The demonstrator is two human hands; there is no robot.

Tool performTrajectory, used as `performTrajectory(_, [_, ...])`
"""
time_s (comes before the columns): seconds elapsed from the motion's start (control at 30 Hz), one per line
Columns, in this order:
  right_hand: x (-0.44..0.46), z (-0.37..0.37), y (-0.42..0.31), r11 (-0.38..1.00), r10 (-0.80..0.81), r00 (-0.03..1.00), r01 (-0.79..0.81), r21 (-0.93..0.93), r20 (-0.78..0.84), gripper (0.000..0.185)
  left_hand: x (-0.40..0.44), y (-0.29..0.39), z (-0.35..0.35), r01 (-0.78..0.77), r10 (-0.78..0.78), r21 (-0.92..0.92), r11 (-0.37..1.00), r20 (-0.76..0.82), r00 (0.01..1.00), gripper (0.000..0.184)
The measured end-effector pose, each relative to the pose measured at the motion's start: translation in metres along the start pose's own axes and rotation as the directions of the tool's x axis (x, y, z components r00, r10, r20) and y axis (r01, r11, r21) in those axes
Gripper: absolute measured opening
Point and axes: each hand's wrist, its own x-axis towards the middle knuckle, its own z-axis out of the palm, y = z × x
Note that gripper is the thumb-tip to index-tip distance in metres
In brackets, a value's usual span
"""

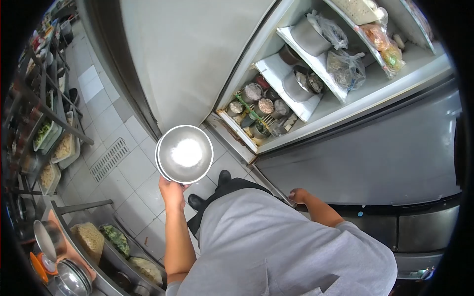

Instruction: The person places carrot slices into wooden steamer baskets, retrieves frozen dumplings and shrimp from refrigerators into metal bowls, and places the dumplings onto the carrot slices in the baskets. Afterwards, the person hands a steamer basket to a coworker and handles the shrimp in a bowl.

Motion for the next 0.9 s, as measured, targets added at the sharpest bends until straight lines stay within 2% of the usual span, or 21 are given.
performTrajectory(0.07, [0.004,-0.009,-0.009,1.000,-0.005,0.999,0.005,-0.002,-0.045,0.056,0.014,-0.014,-0.015,-0.038,0.039,-0.025,0.999,0.046,0.998,0.026])
performTrajectory(0.13, [0.006,-0.026,-0.019,1.000,0.001,0.994,0.000,0.012,-0.112,0.056,0.015,-0.011,-0.011,-0.054,0.053,-0.075,0.996,-0.018,0.998,0.027])
performTrajectory(0.17, [0.007,-0.036,-0.029,0.999,-0.034,0.992,0.034,-0.009,-0.125,0.057,0.019,-0.013,-0.019,-0.048,0.052,-0.085,0.995,0.043,0.998,0.031])
performTrajectory(0.23, [0.003,-0.053,-0.049,0.998,-0.055,0.985,0.052,-0.018,-0.166,0.057,0.012,-0.003,-0.020,-0.040,0.041,-0.096,0.995,0.009,0.999,0.036])
performTrajectory(0.3, [0.002,-0.070,-0.067,0.988,-0.154,0.971,0.148,-0.044,-0.184,0.056,0.011,0.003,-0.029,-0.040,0.039,-0.045,0.998,-0.026,0.999,0.041])
performTrajectory(0.37, [0.007,-0.074,-0.081,0.984,-0.179,0.963,0.170,-0.063,-0.201,0.056,-0.003,0.016,-0.017,-0.088,0.058,-0.147,0.985,-0.198,0.979,0.032])
performTrajectory(0.53, [0.025,-0.066,-0.090,0.959,-0.278,0.937,0.258,-0.117,-0.210,0.055,0.009,0.004,-0.047,-0.105,0.089,-0.087,0.991,-0.177,0.980,0.033])
performTrajectory(0.6, [0.040,-0.058,-0.086,0.954,-0.267,0.958,0.248,-0.170,-0.104,0.053,0.008,0.004,-0.053,-0.098,0.089,-0.051,0.994,-0.154,0.984,0.033])
performTrajectory(0.67, [0.041,-0.053,-0.082,0.970,-0.214,0.973,0.202,-0.138,-0.083,0.052,0.006,0.004,-0.051,-0.115,0.117,0.017,0.993,-0.159,0.980,0.027])
performTrajectory(0.7, [0.041,-0.052,-0.079,0.981,-0.164,0.986,0.158,-0.115,-0.045,0.051,0.001,0.007,-0.043,-0.135,0.131,-0.009,0.991,-0.205,0.970,0.026])
performTrajectory(0.73, [0.041,-0.051,-0.075,0.983,-0.158,0.985,0.151,-0.105,-0.063,0.051,-0.001,0.008,-0.039,-0.146,0.141,-0.012,0.989,-0.186,0.972,0.026])
performTrajectory(0.8, [0.043,-0.044,-0.068,0.990,-0.109,0.994,0.110,-0.093,0.009,0.050,-0.002,0.006,-0.040,-0.093,0.100,0.048,0.994,-0.171,0.980,0.026])
performTrajectory(0.83, [0.047,-0.042,-0.065,0.990,-0.111,0.994,0.110,-0.089,-0.004,0.050,0.005,-0.003,-0.045,-0.111,0.110,0.003,0.994,-0.162,0.981,0.026])
performTrajectory(0.9, [0.062,-0.033,-0.061,0.976,-0.124,0.987,0.139,-0.165,0.098,0.050,0.004,-0.004,-0.044,-0.113,0.111,-0.003,0.994,-0.149,0.983,0.026])
